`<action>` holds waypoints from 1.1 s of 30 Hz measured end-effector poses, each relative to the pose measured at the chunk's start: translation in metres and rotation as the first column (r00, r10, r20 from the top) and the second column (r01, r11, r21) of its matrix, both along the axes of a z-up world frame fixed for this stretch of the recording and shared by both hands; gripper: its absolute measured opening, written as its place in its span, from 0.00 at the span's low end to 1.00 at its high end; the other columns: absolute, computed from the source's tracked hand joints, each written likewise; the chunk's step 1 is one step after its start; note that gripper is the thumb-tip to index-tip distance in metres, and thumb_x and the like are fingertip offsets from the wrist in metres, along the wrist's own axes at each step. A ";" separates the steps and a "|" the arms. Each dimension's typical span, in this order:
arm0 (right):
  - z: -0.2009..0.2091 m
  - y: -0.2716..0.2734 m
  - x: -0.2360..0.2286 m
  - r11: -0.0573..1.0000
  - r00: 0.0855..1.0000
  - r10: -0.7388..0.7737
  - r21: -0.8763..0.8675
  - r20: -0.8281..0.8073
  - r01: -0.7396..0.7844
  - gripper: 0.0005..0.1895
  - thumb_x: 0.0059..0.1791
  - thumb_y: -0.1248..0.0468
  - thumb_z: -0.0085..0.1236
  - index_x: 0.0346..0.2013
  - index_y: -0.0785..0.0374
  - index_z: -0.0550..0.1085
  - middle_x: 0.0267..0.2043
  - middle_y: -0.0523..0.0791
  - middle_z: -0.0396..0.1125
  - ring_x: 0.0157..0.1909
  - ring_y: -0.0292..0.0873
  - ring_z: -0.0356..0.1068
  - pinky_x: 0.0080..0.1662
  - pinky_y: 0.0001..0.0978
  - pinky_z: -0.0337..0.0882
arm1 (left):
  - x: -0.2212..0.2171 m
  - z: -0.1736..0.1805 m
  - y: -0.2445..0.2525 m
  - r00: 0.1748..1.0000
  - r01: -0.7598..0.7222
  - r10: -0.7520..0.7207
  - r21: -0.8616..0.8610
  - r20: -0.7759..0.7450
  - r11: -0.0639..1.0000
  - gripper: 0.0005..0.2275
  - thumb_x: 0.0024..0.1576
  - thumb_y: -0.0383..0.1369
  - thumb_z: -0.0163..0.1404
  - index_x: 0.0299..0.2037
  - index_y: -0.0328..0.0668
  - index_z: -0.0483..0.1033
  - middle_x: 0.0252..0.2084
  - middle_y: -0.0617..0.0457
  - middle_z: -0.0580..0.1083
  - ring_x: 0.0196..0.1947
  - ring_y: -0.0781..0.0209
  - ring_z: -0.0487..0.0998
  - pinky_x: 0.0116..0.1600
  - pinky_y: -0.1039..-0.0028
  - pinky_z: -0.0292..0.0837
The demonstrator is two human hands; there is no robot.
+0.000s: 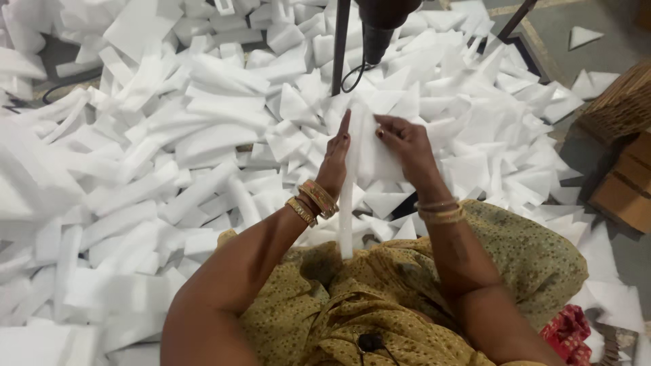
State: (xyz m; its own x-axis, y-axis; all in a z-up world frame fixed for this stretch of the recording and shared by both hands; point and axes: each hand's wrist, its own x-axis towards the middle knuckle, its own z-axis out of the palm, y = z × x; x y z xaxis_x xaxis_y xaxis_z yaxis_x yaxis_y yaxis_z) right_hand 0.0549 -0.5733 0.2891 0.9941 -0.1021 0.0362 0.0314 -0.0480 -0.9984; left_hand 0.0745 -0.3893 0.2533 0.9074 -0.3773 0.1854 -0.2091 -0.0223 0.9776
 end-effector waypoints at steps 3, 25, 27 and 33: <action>0.007 -0.013 0.029 0.983 0.996 0.057 0.171 0.065 -0.067 0.17 0.54 0.72 0.55 0.57 0.75 0.74 0.46 0.50 0.75 0.41 0.35 0.75 0.43 0.22 0.77 | 0.021 0.004 -0.015 0.999 0.042 -0.049 -0.240 -0.020 0.970 0.24 0.71 0.39 0.26 0.78 0.52 0.45 0.79 0.45 0.51 0.76 0.53 0.54 0.78 0.67 0.46; 0.013 0.000 0.040 0.955 0.994 0.094 0.277 0.060 -0.107 0.16 0.51 0.76 0.55 0.54 0.78 0.75 0.40 0.49 0.75 0.36 0.35 0.74 0.39 0.22 0.75 | 0.026 0.013 -0.002 0.989 -0.135 0.140 0.082 -0.055 0.987 0.25 0.68 0.41 0.31 0.78 0.63 0.47 0.74 0.44 0.57 0.72 0.50 0.58 0.74 0.63 0.50; 0.010 0.008 0.029 0.955 0.993 0.089 0.276 0.073 -0.106 0.16 0.51 0.76 0.56 0.53 0.78 0.75 0.40 0.49 0.75 0.35 0.35 0.73 0.37 0.22 0.75 | 0.016 0.009 0.004 0.982 -0.170 0.179 0.144 -0.052 0.975 0.26 0.66 0.41 0.32 0.77 0.64 0.48 0.71 0.43 0.60 0.70 0.48 0.59 0.74 0.61 0.49; 0.004 0.022 0.009 0.953 0.995 0.076 0.289 0.065 -0.092 0.15 0.50 0.76 0.57 0.52 0.77 0.76 0.40 0.50 0.76 0.35 0.35 0.74 0.38 0.24 0.76 | -0.005 -0.002 0.015 0.978 -0.210 0.207 0.259 0.037 0.943 0.26 0.65 0.41 0.33 0.77 0.66 0.48 0.61 0.42 0.67 0.63 0.48 0.65 0.73 0.58 0.49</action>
State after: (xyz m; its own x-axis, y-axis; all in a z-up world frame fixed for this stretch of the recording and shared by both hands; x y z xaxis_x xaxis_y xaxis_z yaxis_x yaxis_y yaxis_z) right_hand 0.0638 -0.5510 0.2932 0.9970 -0.0320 0.0700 0.0758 0.2496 -0.9654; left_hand 0.0696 -0.3741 0.2512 0.9696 -0.2158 0.1154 -0.1818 -0.3193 0.9300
